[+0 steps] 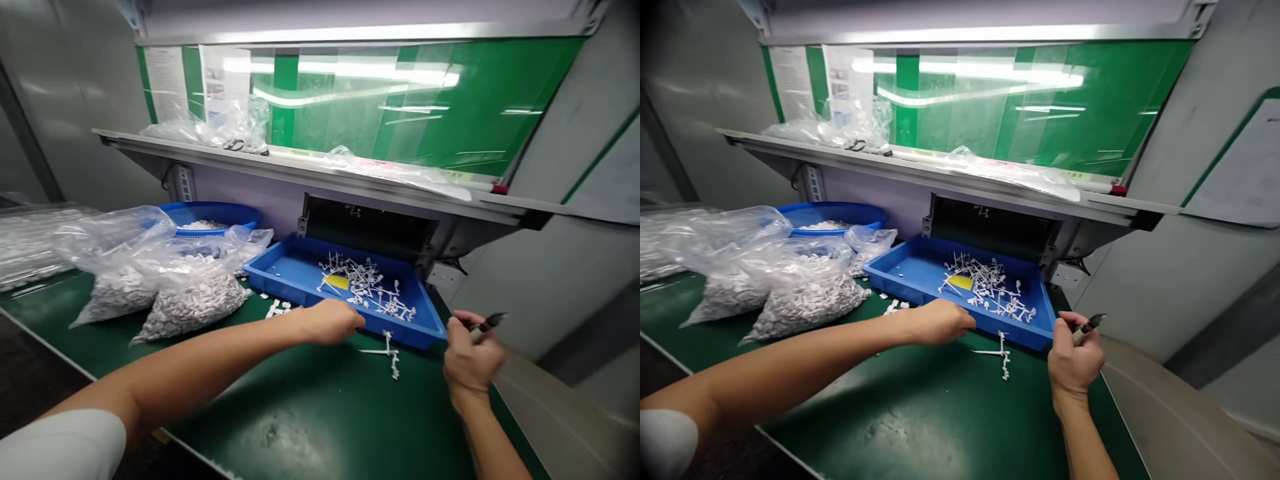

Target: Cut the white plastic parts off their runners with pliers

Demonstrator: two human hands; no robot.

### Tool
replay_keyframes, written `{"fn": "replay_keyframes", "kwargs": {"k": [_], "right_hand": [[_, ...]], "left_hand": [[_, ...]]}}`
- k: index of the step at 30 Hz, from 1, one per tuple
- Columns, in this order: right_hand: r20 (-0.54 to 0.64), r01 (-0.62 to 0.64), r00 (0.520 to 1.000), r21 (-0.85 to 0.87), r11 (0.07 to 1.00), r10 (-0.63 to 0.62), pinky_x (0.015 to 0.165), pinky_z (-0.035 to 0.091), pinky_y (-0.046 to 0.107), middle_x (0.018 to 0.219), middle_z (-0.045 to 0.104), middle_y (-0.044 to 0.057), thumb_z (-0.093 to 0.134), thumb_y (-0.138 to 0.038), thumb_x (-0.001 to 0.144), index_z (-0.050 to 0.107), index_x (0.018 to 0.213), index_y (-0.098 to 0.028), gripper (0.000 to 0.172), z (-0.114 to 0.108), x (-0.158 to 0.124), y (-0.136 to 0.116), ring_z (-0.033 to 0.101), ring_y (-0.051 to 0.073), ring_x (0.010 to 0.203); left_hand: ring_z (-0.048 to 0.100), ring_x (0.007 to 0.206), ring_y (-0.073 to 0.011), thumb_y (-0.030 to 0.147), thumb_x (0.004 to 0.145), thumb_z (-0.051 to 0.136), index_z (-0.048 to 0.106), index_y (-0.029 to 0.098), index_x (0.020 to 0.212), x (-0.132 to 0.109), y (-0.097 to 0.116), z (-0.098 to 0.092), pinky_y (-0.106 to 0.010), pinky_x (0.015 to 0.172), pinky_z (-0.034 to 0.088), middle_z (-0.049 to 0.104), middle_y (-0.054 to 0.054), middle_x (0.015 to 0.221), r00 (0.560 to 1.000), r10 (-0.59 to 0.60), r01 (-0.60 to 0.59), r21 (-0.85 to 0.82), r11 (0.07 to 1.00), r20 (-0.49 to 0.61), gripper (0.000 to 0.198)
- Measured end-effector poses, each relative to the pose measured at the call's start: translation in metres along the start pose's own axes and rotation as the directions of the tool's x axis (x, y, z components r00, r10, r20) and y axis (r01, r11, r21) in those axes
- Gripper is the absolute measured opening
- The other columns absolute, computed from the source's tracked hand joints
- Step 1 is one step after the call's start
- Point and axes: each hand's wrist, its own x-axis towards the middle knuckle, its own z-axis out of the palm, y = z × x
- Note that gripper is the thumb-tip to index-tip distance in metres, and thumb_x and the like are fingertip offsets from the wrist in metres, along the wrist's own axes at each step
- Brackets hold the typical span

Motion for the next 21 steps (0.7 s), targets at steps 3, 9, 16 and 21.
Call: {"fn": "replay_keyframes", "kwargs": {"k": [3, 9, 16, 21], "right_hand": [[-0.006, -0.005, 1.000, -0.115, 0.993, 0.004, 0.065, 0.039, 0.029, 0.075, 0.059, 0.001, 0.061, -0.035, 0.075, 0.067, 0.089, -0.016, 0.025, -0.003, 0.007, 0.017, 0.050, 0.017, 0.065], [0.067, 0.043, 0.997, -0.174, 0.984, -0.031, 0.069, 0.041, 0.027, 0.080, 0.063, 0.002, 0.057, -0.039, 0.077, 0.066, 0.087, -0.016, 0.027, 0.002, 0.005, 0.015, 0.054, 0.017, 0.070], [0.170, 0.225, 0.960, -0.003, 0.974, -0.221, 0.073, 0.044, 0.028, 0.084, 0.061, 0.002, 0.056, -0.033, 0.083, 0.062, 0.089, -0.019, 0.016, -0.001, -0.024, -0.041, 0.058, 0.018, 0.076], [0.586, 0.528, 0.458, 0.426, 0.735, -0.669, 0.065, 0.041, 0.029, 0.080, 0.057, 0.002, 0.055, -0.012, 0.078, 0.056, 0.097, -0.020, 0.021, 0.011, -0.077, -0.068, 0.053, 0.017, 0.071]], "left_hand": [[0.061, 0.065, -0.0193, 0.019, 0.087, 0.053, 0.062, 0.020, 0.100, 0.033, 0.019, 0.020, -0.024, 0.059, 0.040, 0.065, -0.006, 0.075, 0.999, -0.006, 0.009, 0.061, 0.998, -0.045, 0.016], [0.061, 0.072, -0.0204, 0.013, 0.082, 0.056, 0.063, 0.019, 0.083, 0.070, 0.024, 0.033, -0.027, 0.067, 0.042, 0.064, -0.008, 0.082, 0.999, 0.033, -0.033, -0.096, 0.995, -0.007, 0.009], [0.053, 0.056, -0.0101, 0.015, 0.073, 0.059, 0.055, 0.015, 0.072, 0.032, 0.004, 0.027, -0.018, 0.053, 0.043, 0.057, 0.000, 0.066, 0.825, -0.545, 0.237, -0.967, 0.097, 0.148, 0.005], [0.052, 0.050, -0.0059, 0.018, 0.080, 0.053, 0.050, 0.015, 0.081, -0.007, -0.019, 0.018, -0.015, 0.048, 0.046, 0.053, 0.003, 0.063, 0.724, -0.617, 0.202, -0.949, -0.241, 0.310, 0.004]]}}
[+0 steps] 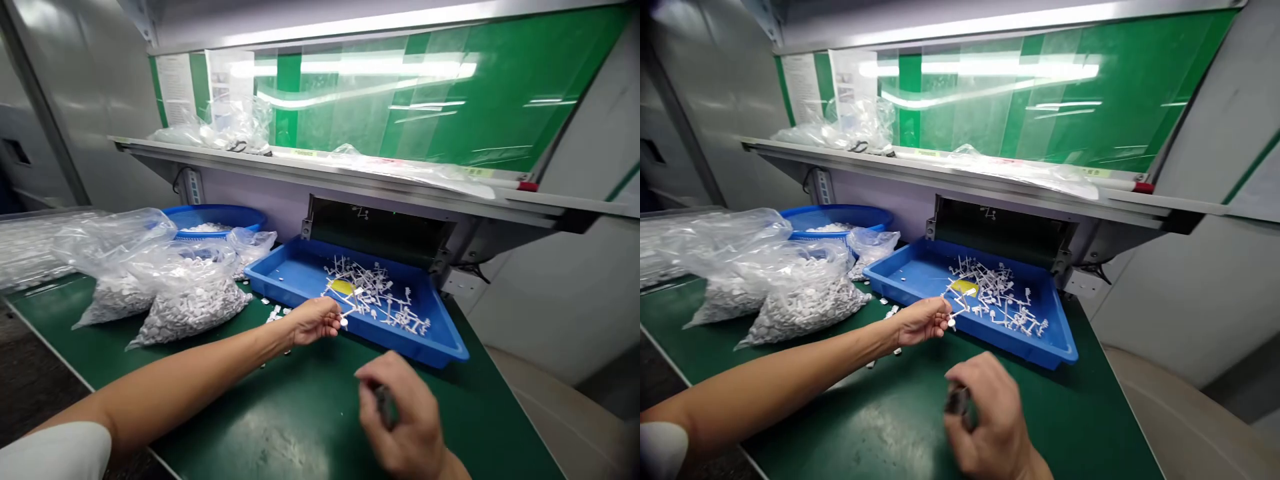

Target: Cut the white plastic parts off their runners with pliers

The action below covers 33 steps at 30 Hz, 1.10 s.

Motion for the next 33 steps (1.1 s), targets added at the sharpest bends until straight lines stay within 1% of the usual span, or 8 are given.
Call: {"fn": "replay_keyframes", "kwargs": {"k": [2, 5, 8, 10, 15, 20, 23, 33], "right_hand": [[0.238, 0.104, 0.967, -0.051, 0.993, -0.089, 0.059, 0.037, 0.030, 0.074, 0.054, 0.002, 0.051, -0.013, 0.074, 0.055, 0.088, -0.020, 0.016, 0.021, -0.003, -0.005, 0.048, 0.018, 0.066], [0.364, 0.015, 0.930, -0.176, 0.984, 0.051, 0.057, 0.034, 0.030, 0.070, 0.051, 0.002, 0.047, -0.013, 0.073, 0.055, 0.080, -0.020, 0.013, 0.040, -0.008, -0.001, 0.046, 0.018, 0.063], [0.325, -0.187, 0.908, -0.245, 0.951, 0.263, 0.064, 0.041, 0.029, 0.078, 0.055, 0.002, 0.046, -0.014, 0.079, 0.056, 0.089, -0.021, 0.016, 0.041, -0.011, 0.008, 0.053, 0.018, 0.072], [0.280, -0.290, 0.884, -0.299, 0.909, 0.374, 0.064, 0.043, 0.028, 0.083, 0.058, 0.003, 0.045, -0.018, 0.084, 0.055, 0.094, -0.022, 0.015, 0.036, -0.010, 0.015, 0.057, 0.019, 0.076], [0.285, -0.409, 0.775, -0.455, 0.791, 0.565, 0.058, 0.044, 0.028, 0.085, 0.062, 0.003, 0.045, -0.027, 0.085, 0.056, 0.095, -0.025, 0.015, 0.032, -0.011, 0.027, 0.062, 0.020, 0.074], [0.283, -0.484, 0.700, -0.489, 0.726, 0.656, 0.065, 0.048, 0.028, 0.096, 0.066, 0.003, 0.043, -0.033, 0.085, 0.058, 0.102, -0.026, 0.023, 0.035, -0.014, 0.033, 0.064, 0.021, 0.085], [0.277, -0.507, 0.681, -0.490, 0.709, 0.678, 0.067, 0.050, 0.029, 0.102, 0.066, 0.004, 0.043, -0.036, 0.085, 0.058, 0.106, -0.026, 0.027, 0.035, -0.014, 0.034, 0.064, 0.023, 0.089], [0.275, -0.502, 0.694, -0.476, 0.721, 0.665, 0.061, 0.050, 0.027, 0.094, 0.067, 0.005, 0.045, -0.037, 0.083, 0.061, 0.099, -0.025, 0.026, 0.035, -0.015, 0.038, 0.065, 0.022, 0.081]], "left_hand": [[0.054, 0.052, -0.0049, 0.018, 0.082, 0.056, 0.053, 0.013, 0.085, -0.009, -0.001, -0.009, -0.013, 0.051, 0.049, 0.055, 0.002, 0.065, 1.000, -0.015, 0.015, -0.074, 0.997, -0.001, 0.006], [0.064, 0.066, -0.0065, 0.016, 0.083, 0.065, 0.058, 0.011, 0.096, -0.021, -0.007, -0.013, -0.014, 0.065, 0.055, 0.064, -0.003, 0.079, 0.999, -0.011, 0.021, -0.279, 0.960, 0.040, 0.015], [0.068, 0.075, -0.0094, 0.013, 0.082, 0.070, 0.062, 0.008, 0.096, -0.027, -0.017, -0.013, -0.015, 0.069, 0.057, 0.068, -0.008, 0.089, 0.996, -0.042, 0.072, -0.472, 0.879, 0.074, 0.017], [0.068, 0.074, -0.0095, 0.015, 0.081, 0.072, 0.064, 0.007, 0.092, -0.029, -0.024, -0.013, -0.015, 0.065, 0.056, 0.068, -0.008, 0.090, 0.991, -0.070, 0.116, -0.505, 0.855, 0.111, 0.016], [0.063, 0.064, -0.0072, 0.016, 0.074, 0.079, 0.064, 0.010, 0.084, -0.034, -0.036, -0.013, -0.014, 0.055, 0.054, 0.062, -0.001, 0.077, 0.981, -0.051, 0.146, -0.546, 0.825, 0.185, 0.019], [0.063, 0.066, -0.0086, 0.021, 0.072, 0.082, 0.066, 0.009, 0.084, -0.037, -0.041, -0.011, -0.017, 0.060, 0.056, 0.062, -0.003, 0.073, 0.981, -0.031, 0.126, -0.508, 0.852, 0.192, 0.024], [0.063, 0.064, -0.0091, 0.024, 0.070, 0.083, 0.066, 0.009, 0.084, -0.037, -0.043, -0.011, -0.018, 0.061, 0.056, 0.063, -0.003, 0.071, 0.980, -0.025, 0.118, -0.478, 0.871, 0.197, 0.027], [0.064, 0.059, -0.0093, 0.026, 0.070, 0.083, 0.064, 0.010, 0.084, -0.037, -0.044, -0.012, -0.018, 0.060, 0.056, 0.065, -0.004, 0.068, 0.975, -0.058, 0.151, -0.456, 0.877, 0.212, 0.028]]}}
